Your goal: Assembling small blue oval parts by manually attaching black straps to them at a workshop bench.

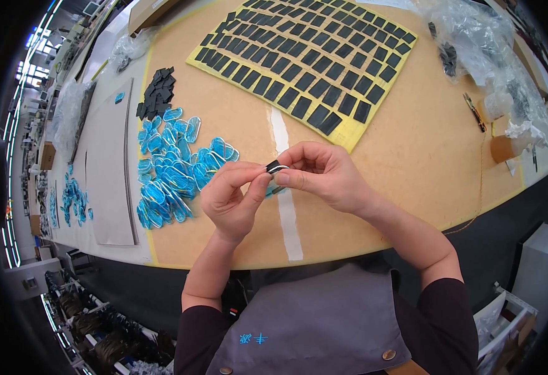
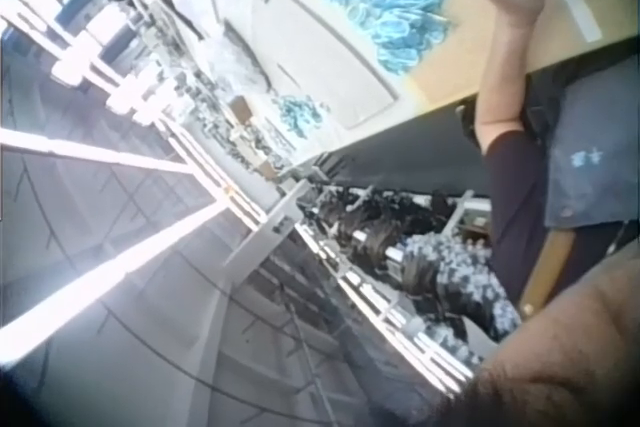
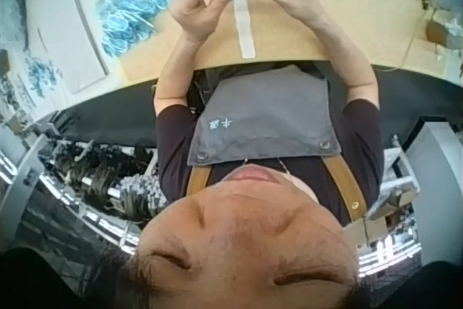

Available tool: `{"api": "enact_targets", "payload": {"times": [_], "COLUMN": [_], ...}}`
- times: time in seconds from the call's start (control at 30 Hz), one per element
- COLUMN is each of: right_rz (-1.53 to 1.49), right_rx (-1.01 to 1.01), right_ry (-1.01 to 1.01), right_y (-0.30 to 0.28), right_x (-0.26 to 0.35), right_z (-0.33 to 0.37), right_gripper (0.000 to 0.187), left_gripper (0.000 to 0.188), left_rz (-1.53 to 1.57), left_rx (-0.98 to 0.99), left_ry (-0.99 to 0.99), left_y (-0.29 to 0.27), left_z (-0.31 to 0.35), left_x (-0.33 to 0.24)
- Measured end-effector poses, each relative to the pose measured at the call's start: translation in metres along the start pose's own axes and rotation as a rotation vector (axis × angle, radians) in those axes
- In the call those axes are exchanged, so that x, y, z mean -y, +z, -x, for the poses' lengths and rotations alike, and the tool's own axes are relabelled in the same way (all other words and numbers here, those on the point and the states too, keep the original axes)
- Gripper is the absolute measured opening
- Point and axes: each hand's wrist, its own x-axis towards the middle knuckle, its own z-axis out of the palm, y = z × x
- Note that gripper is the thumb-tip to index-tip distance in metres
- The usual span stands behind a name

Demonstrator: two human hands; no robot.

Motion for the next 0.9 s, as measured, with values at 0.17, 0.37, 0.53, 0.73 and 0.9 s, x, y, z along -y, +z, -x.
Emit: {"api": "enact_targets", "payload": {"times": [0.17, 0.37, 0.53, 0.73, 0.9], "right_rz": [0.06, 0.137, 0.067, 0.015, 0.01], "right_rx": [-0.053, -0.088, -0.093, -0.091, -0.101], "right_ry": [-0.065, -0.119, -0.11, -0.105, -0.164], "right_y": [0.003, 0.005, 0.008, 0.007, 0.005], "right_x": [-0.007, -0.01, -0.013, -0.012, -0.012], "right_z": [0.003, 0.005, 0.004, 0.004, 0.002], "right_gripper": [0.018, 0.014, 0.013, 0.014, 0.016], "left_gripper": [0.015, 0.013, 0.013, 0.014, 0.013], "left_rz": [0.031, 0.166, 0.199, 0.173, 0.289], "left_rx": [0.007, -0.013, -0.031, -0.015, 0.033], "left_ry": [-0.026, -0.164, -0.175, -0.178, -0.224], "left_y": [0.001, 0.004, 0.006, 0.003, 0.003], "left_z": [0.003, 0.007, 0.007, 0.008, 0.005], "left_x": [0.002, 0.003, 0.003, 0.002, 0.001]}}
